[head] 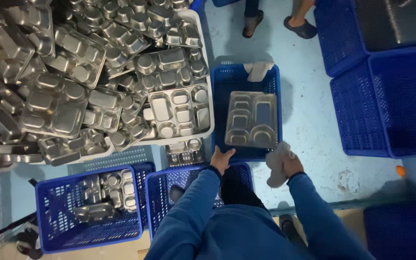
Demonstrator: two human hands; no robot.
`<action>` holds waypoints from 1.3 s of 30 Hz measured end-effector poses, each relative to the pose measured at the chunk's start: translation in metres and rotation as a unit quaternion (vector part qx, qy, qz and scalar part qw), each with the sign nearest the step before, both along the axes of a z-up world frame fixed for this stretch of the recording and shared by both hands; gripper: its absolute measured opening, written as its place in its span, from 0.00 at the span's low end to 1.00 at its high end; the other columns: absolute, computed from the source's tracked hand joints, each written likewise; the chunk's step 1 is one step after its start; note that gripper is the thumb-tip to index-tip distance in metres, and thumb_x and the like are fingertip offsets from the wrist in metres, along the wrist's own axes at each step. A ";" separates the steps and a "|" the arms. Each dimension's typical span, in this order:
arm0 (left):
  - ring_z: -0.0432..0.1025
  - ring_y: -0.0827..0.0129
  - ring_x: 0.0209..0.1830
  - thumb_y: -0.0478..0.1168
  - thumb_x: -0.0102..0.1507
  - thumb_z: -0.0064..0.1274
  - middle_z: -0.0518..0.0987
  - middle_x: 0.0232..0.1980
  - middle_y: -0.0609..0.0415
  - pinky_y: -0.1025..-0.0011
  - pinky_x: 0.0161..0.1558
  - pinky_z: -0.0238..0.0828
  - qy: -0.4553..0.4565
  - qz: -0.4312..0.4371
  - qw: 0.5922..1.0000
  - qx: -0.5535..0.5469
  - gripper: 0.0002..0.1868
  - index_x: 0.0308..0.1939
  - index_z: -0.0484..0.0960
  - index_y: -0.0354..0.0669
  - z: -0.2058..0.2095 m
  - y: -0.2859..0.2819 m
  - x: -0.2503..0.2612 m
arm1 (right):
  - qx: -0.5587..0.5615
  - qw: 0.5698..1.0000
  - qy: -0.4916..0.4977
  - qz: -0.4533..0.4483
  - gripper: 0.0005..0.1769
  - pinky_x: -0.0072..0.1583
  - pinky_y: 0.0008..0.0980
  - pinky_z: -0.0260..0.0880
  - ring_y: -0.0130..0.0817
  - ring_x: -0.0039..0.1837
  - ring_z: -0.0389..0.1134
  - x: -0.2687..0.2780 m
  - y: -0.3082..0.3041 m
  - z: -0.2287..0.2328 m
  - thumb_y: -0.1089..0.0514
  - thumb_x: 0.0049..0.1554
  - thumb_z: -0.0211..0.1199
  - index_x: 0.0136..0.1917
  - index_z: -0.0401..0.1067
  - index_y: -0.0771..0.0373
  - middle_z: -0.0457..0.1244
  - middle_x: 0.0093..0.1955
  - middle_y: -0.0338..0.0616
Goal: The person repeatedly picks up stainless steel compartmentalized trays from a large pile, wipes them with a white cloth, and places them into a blue plastic basket. The process is continuous and repetitive.
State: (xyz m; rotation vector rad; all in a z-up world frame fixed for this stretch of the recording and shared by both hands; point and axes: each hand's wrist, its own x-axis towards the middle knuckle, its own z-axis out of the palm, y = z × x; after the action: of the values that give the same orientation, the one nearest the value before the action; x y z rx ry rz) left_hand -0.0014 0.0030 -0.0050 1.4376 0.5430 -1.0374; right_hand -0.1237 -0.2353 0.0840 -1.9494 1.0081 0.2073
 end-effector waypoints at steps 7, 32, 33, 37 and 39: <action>0.73 0.63 0.47 0.48 0.63 0.60 0.77 0.50 0.56 0.55 0.51 0.70 0.067 -0.008 0.998 -0.007 0.30 0.65 0.64 0.50 -0.022 0.047 -0.022 | 0.021 0.983 -0.011 0.181 0.25 0.61 0.43 0.70 0.52 0.61 0.72 -0.005 0.052 -0.030 0.44 0.57 0.58 0.62 0.73 0.61 0.70 0.58 0.56; 0.76 0.57 0.57 0.42 0.68 0.48 0.81 0.56 0.46 0.57 0.61 0.72 -0.170 0.583 0.726 -0.324 0.21 0.63 0.74 0.35 0.041 0.287 0.004 | 0.143 0.868 -0.285 0.380 0.23 0.65 0.32 0.60 0.32 0.63 0.60 0.180 0.319 -0.048 0.57 0.60 0.66 0.66 0.66 0.63 0.59 0.62 0.46; 0.76 0.57 0.58 0.42 0.68 0.48 0.81 0.57 0.46 0.57 0.62 0.71 -0.180 0.591 0.712 -0.334 0.22 0.64 0.73 0.34 0.040 0.300 0.000 | 0.217 0.861 -0.271 0.373 0.25 0.65 0.32 0.59 0.31 0.63 0.59 0.174 0.340 -0.053 0.57 0.59 0.65 0.68 0.64 0.61 0.59 0.63 0.45; 0.76 0.57 0.59 0.42 0.69 0.47 0.80 0.60 0.45 0.59 0.64 0.69 -0.199 0.621 0.683 -0.329 0.22 0.64 0.74 0.33 0.025 0.343 -0.017 | 0.392 0.865 -0.144 0.278 0.19 0.65 0.35 0.63 0.36 0.61 0.61 0.166 0.415 -0.074 0.55 0.67 0.60 0.69 0.66 0.60 0.62 0.59 0.46; 0.76 0.58 0.59 0.42 0.70 0.47 0.80 0.60 0.43 0.61 0.64 0.68 -0.195 0.625 0.698 -0.290 0.21 0.63 0.75 0.32 0.013 0.360 -0.030 | 0.353 0.836 -0.021 0.419 0.16 0.60 0.37 0.69 0.34 0.60 0.66 0.169 0.433 -0.078 0.55 0.63 0.57 0.62 0.70 0.60 0.64 0.58 0.42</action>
State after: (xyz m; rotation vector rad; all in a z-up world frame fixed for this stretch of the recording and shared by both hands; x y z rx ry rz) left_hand -0.0319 0.3627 0.0083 0.4107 0.6245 0.2378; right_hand 0.0455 0.1976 0.0060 -1.5423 -0.0661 0.8861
